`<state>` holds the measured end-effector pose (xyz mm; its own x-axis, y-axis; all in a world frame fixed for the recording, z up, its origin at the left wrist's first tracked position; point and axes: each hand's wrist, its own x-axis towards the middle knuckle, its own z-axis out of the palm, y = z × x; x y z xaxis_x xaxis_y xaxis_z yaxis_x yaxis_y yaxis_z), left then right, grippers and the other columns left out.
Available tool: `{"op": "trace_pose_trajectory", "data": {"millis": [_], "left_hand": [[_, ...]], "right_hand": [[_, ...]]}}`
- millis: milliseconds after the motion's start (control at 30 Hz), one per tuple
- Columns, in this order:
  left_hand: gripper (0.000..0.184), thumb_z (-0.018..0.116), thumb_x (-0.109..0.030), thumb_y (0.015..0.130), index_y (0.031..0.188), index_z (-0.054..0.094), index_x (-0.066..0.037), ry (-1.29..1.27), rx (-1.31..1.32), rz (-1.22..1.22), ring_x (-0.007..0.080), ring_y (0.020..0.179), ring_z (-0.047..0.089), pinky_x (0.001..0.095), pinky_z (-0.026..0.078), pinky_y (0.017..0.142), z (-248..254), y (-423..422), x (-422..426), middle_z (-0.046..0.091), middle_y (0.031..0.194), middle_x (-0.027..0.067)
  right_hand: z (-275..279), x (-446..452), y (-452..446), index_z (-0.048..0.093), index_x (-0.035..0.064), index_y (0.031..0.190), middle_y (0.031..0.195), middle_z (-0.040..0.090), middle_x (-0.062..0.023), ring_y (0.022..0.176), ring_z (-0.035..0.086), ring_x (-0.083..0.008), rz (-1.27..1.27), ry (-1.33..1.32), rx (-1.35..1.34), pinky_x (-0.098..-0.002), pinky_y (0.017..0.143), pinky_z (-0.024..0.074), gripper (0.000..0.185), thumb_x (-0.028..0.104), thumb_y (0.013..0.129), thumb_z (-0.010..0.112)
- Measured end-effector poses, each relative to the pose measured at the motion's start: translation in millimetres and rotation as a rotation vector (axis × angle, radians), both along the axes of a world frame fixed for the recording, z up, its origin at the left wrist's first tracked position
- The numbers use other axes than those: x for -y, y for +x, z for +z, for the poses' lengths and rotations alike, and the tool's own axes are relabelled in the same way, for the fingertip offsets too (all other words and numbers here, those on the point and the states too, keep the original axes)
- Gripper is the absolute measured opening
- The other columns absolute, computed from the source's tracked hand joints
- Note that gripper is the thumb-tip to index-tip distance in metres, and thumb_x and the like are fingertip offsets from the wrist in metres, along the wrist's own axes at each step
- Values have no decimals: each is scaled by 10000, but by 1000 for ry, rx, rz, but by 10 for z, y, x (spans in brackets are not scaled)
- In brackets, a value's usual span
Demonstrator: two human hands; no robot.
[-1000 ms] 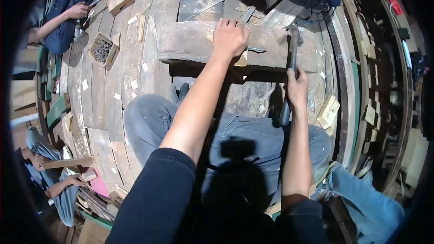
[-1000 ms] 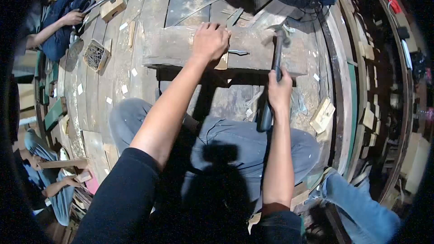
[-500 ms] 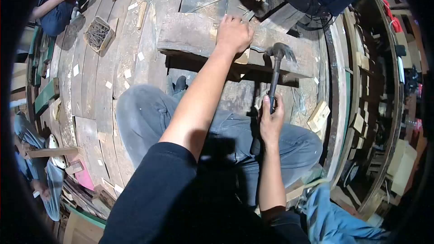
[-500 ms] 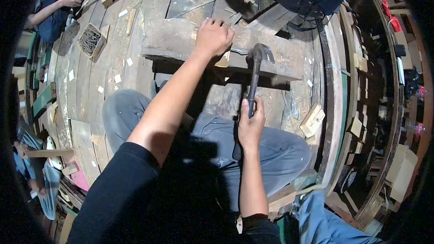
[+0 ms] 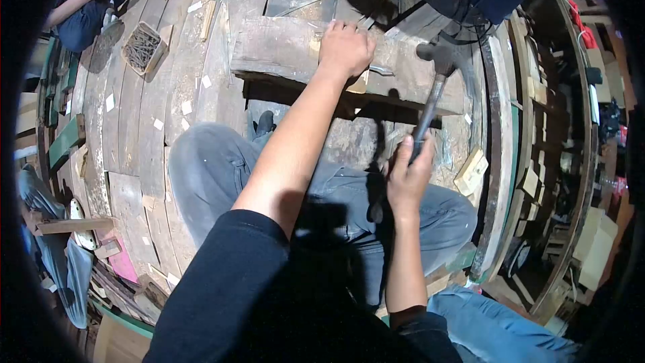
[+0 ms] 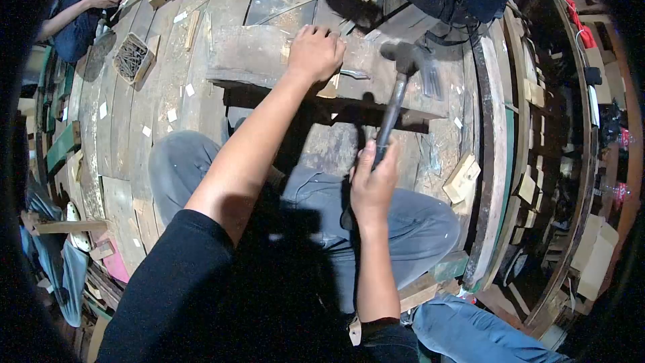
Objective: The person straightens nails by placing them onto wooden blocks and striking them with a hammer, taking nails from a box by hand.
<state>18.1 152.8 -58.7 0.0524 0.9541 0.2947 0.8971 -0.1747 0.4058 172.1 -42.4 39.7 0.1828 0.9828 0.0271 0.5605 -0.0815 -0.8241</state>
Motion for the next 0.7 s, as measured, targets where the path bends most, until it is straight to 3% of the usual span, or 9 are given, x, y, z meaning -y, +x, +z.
{"op": "trace_pose_trajectory", "data": {"millis": [67, 100, 133, 200, 267, 367, 500, 667, 700], "left_hand": [[420, 443, -351, 963, 1041, 718, -43, 2, -32, -15, 353, 1094, 601, 476, 409, 1046, 24, -17, -4, 674, 1104, 181], [419, 446, -351, 962, 1041, 718, -43, 8, -36, -15, 351, 1088, 604, 474, 414, 1039, 4, -12, -8, 675, 1097, 181], [417, 448, -351, 960, 1042, 717, -43, 14, -43, -18, 348, 1082, 607, 472, 419, 1031, -20, -3, -13, 677, 1091, 181], [406, 451, -342, 960, 1064, 712, -49, 56, -46, -5, 343, 1069, 614, 468, 427, 1015, -45, -33, -62, 682, 1075, 177], [403, 452, -339, 961, 1080, 708, -51, 23, -91, -17, 342, 1065, 615, 466, 428, 1014, -42, -10, -22, 683, 1069, 176], [402, 451, -330, 960, 1092, 707, -50, 66, -43, -20, 347, 1058, 616, 471, 429, 1014, -64, -2, -14, 685, 1064, 178], [398, 453, -330, 960, 1033, 718, -41, 86, -6, -6, 351, 1049, 616, 475, 427, 1017, -18, -7, 8, 687, 1058, 173], [455, 426, -369, 961, 1000, 750, -52, -45, 10, -10, 330, 1119, 592, 470, 372, 1087, 11, -11, -3, 679, 1141, 162], [391, 474, -335, 948, 963, 722, -33, 98, 10, -11, 362, 1022, 618, 473, 434, 1011, -24, -22, 4, 686, 1033, 175]], "right_hand": [[-241, -11, 71, 509, 0, 1157, 763, 610, -202, 674, 644, -362, 76, 62, 219, -443, 628, 492, 243, 218, 1051, 490], [-170, -30, 66, 529, -15, 1146, 825, 609, -291, 799, 634, -474, 83, -103, 194, -503, 707, 470, 256, 217, 1044, 488], [-201, -32, 104, 543, -16, 1137, 838, 629, -278, 816, 651, -452, 64, -176, 203, -484, 699, 477, 252, 212, 1041, 496], [-34, 1, 58, 541, -17, 1131, 792, 619, -235, 754, 644, -408, 56, 54, 268, -463, 667, 478, 235, 195, 1037, 503], [265, 11, 20, 538, -11, 1120, 743, 554, -168, 648, 569, -289, 36, 4, 180, -412, 631, 462, 189, 153, 1027, 522], [364, -56, 29, 533, -18, 1112, 801, 563, -167, 700, 572, -284, 49, 232, 237, -398, 650, 452, 197, 155, 1018, 547], [87, -178, 138, 530, -35, 1143, 836, 576, -155, 734, 574, -296, -67, 85, 147, -387, 698, 468, 236, 168, 1023, 541], [-437, -394, 577, 505, -26, 1314, 1044, 595, -267, 1026, 575, -425, -95, 27, 382, -478, 948, 433, 399, 135, 963, 602], [-403, -409, 624, 503, -21, 1319, 1068, 583, -273, 1061, 555, -433, -67, -14, 484, -489, 967, 418, 423, 130, 943, 623]]}}
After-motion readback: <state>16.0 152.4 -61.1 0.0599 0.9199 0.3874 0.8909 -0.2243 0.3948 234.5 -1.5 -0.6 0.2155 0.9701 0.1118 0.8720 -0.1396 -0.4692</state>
